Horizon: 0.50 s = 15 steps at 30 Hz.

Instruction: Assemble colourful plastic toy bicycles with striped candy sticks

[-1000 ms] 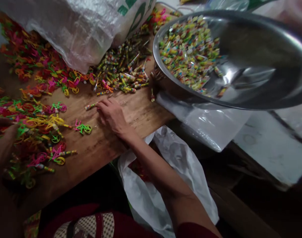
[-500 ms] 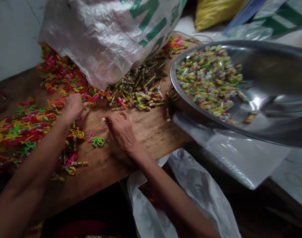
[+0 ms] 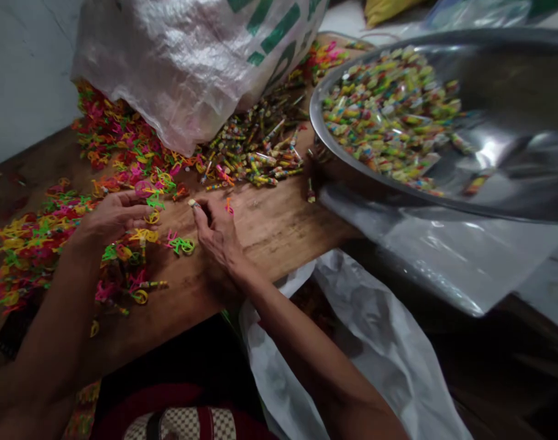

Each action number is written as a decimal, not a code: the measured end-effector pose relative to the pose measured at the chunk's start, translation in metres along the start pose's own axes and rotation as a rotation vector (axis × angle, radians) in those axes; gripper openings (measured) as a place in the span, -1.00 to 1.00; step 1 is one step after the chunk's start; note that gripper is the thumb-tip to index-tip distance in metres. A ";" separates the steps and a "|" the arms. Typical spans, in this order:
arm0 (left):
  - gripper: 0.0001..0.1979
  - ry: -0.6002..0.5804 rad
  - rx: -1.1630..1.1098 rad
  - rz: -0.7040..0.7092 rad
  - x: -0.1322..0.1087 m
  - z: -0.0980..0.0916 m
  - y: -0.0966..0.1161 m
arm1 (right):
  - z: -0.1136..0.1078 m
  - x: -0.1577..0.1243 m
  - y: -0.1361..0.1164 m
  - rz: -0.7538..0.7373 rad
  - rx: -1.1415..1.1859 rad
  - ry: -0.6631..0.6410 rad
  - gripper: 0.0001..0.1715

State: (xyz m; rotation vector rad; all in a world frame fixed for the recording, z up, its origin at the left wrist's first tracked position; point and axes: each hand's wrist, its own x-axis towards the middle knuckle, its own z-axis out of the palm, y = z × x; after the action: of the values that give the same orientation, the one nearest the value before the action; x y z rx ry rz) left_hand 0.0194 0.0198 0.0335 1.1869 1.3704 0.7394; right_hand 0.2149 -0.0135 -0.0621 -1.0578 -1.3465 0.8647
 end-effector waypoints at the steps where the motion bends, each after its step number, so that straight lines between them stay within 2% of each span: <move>1: -0.68 -0.047 -0.080 -0.015 -0.006 0.009 -0.005 | 0.002 -0.001 0.000 0.026 0.036 -0.003 -0.76; 5: -0.68 -0.134 -0.211 -0.082 -0.015 0.042 -0.025 | -0.004 -0.006 -0.002 0.169 0.189 -0.063 -0.55; 8: -0.74 -0.169 -0.239 -0.097 -0.015 0.058 -0.033 | -0.015 -0.007 -0.007 0.279 0.284 -0.138 -0.45; 12: -0.79 -0.173 -0.245 -0.088 -0.016 0.064 -0.034 | -0.017 -0.006 -0.011 0.363 0.344 -0.194 -0.42; 15: -0.77 -0.191 -0.245 -0.105 -0.017 0.063 -0.034 | -0.012 -0.008 -0.006 0.396 0.355 -0.162 -0.45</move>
State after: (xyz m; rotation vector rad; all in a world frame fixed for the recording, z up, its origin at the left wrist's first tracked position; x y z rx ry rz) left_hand 0.0704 -0.0183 -0.0039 0.9592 1.1391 0.6789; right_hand 0.2257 -0.0237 -0.0583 -1.0012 -1.0718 1.4520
